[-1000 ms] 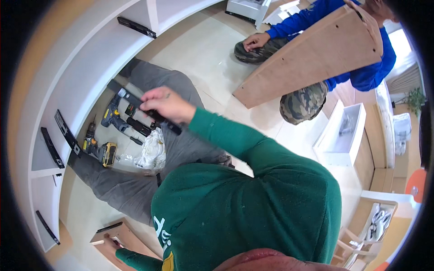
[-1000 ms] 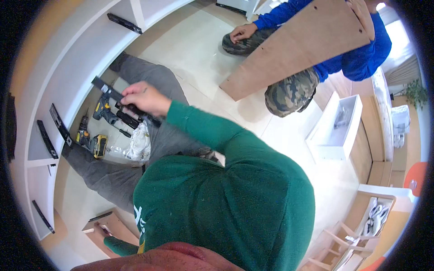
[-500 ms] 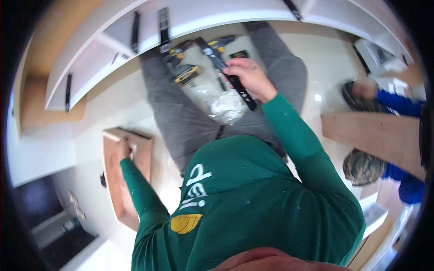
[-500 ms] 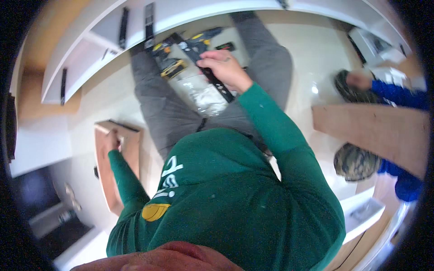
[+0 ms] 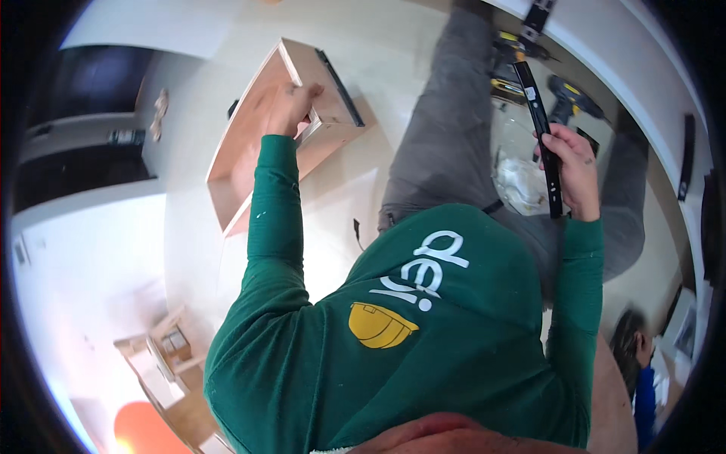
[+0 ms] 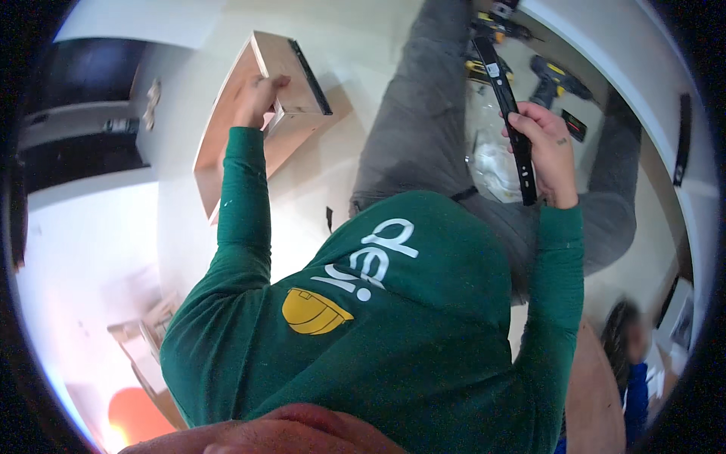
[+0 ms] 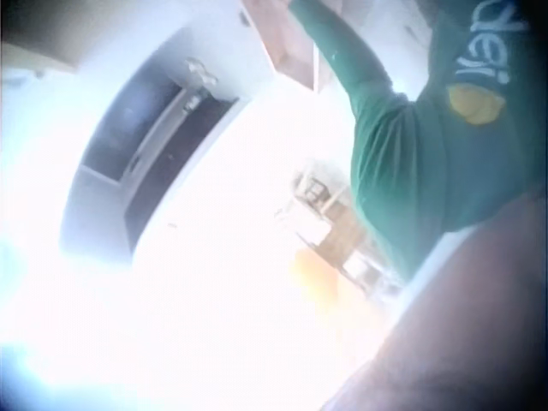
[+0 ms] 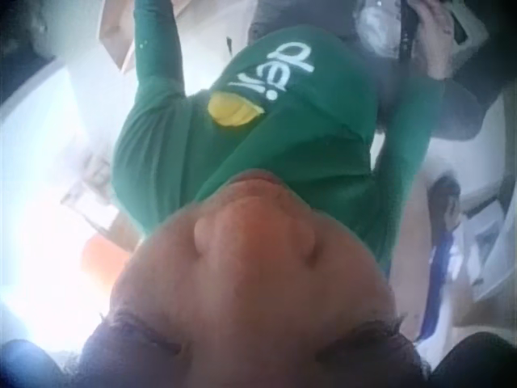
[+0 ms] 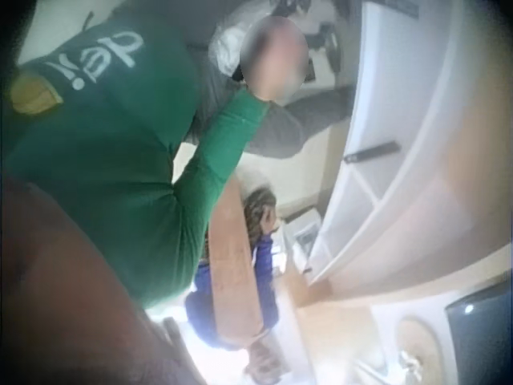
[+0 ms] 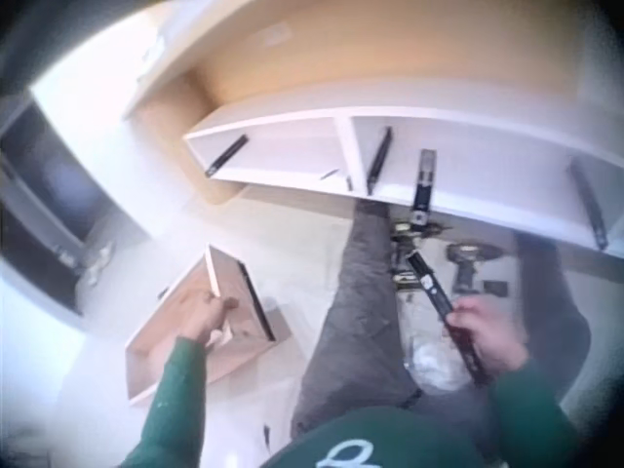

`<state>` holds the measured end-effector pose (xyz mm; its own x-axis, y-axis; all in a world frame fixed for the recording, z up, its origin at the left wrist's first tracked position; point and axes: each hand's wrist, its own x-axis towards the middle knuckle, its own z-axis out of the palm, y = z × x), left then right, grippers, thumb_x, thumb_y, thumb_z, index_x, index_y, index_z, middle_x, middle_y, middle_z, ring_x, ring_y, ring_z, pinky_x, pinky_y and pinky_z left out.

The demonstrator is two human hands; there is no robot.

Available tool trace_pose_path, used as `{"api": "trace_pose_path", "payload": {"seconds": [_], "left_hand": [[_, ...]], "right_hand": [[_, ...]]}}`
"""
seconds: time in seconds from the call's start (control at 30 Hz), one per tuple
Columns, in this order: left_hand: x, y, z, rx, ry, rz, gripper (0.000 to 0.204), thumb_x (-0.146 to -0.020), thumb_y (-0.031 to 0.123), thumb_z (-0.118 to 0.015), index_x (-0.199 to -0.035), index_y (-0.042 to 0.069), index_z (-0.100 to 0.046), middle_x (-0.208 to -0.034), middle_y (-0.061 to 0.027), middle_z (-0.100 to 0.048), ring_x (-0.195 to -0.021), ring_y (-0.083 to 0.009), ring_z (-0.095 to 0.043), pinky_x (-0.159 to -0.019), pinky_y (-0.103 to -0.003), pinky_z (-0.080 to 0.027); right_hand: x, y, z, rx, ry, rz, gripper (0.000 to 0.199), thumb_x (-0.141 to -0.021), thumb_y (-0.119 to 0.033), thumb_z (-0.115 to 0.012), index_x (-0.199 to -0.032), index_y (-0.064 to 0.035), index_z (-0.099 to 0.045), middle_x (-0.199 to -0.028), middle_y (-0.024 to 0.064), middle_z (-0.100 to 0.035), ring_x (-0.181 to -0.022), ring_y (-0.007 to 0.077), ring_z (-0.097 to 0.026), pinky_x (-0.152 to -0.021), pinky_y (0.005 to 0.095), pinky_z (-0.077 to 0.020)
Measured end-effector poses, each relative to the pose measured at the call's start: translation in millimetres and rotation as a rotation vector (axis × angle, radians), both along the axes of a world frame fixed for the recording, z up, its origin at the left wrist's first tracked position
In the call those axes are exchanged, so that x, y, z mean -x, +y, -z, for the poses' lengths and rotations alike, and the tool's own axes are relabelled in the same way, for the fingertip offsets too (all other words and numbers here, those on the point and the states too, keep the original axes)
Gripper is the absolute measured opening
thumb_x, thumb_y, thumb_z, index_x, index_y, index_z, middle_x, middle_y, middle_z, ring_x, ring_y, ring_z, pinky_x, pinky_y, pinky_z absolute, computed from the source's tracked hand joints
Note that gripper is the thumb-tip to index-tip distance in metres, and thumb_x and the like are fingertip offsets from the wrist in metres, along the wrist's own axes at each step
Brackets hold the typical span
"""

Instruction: The person assembles a wooden drawer by attaching metal drawer slides to its sides. They handle the drawer box, metal slides, and a power drill, positioning and securing the hardware while sitting on the floor.

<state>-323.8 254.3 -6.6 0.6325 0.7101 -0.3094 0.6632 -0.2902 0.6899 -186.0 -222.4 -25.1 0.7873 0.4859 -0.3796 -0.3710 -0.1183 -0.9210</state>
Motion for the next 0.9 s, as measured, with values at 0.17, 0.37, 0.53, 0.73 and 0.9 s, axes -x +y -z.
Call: {"api": "trace_pose_path", "payload": {"seconds": [0.17, 0.37, 0.53, 0.73, 0.9], "left_hand": [[10.8, -0.5, -27.9, 0.072, -0.222, 0.073, 0.039, -0.087, 0.030, -0.068, -0.104, -0.006, -0.072, -0.085, -0.0120, -0.070, -0.067, -0.0175, -0.061, -0.062, -0.032, -0.051], [-4.0, -4.0, -12.9, -0.095, -0.045, 0.059, 0.037, -0.087, 0.036, -0.068, -0.097, 0.001, -0.075, -0.082, -0.0076, -0.069, -0.066, -0.0177, -0.059, -0.061, -0.033, -0.048], [-32.4, -19.7, 31.8, -0.106, -0.028, 0.068, 0.040, -0.078, 0.032, -0.070, -0.085, -0.007, -0.074, -0.074, -0.0191, -0.071, -0.065, -0.0304, -0.070, -0.068, -0.040, -0.057], [-54.0, -18.5, 94.2, -0.206, -0.059, 0.106, 0.041, -0.081, 0.030, -0.071, -0.077, -0.010, -0.071, -0.066, -0.0241, -0.068, -0.057, -0.0300, -0.070, -0.065, -0.040, -0.058], [-45.8, -14.0, 115.1, -0.036, 0.009, 0.087, 0.033, -0.079, 0.032, -0.065, -0.068, 0.002, -0.074, -0.065, -0.0145, -0.070, -0.062, -0.0251, -0.071, -0.065, -0.040, -0.058]], "right_hand": [[-27.8, 6.6, 19.9, -0.098, -0.087, -0.064, 0.023, -0.096, -0.018, -0.065, -0.109, -0.0001, -0.069, -0.085, 0.0019, -0.068, -0.075, 0.0080, -0.064, -0.066, 0.0236, -0.0515], [-27.4, 24.1, 25.1, -0.066, -0.091, -0.045, 0.024, -0.097, -0.016, -0.063, -0.115, 0.0002, -0.065, -0.090, 0.0026, -0.068, -0.074, 0.0096, -0.063, -0.064, 0.0235, -0.0493], [-37.8, -3.9, 21.5, -0.027, -0.118, -0.043, 0.021, -0.097, -0.015, -0.062, -0.112, -0.0013, -0.065, -0.090, 0.0021, -0.066, -0.075, 0.0100, -0.062, -0.064, 0.0238, -0.0483], [-28.1, -25.1, 13.4, -0.018, -0.123, 0.075, 0.023, -0.097, -0.018, -0.062, -0.114, -0.0027, -0.065, -0.095, 0.0030, -0.068, -0.080, 0.0103, -0.062, -0.065, 0.0235, -0.0472], [-10.1, -19.5, 7.5, -0.007, -0.040, 0.166, 0.025, -0.096, -0.014, -0.065, -0.117, -0.0003, -0.065, -0.097, 0.0060, -0.070, -0.085, 0.0126, -0.065, -0.068, 0.0258, -0.0493]]}}
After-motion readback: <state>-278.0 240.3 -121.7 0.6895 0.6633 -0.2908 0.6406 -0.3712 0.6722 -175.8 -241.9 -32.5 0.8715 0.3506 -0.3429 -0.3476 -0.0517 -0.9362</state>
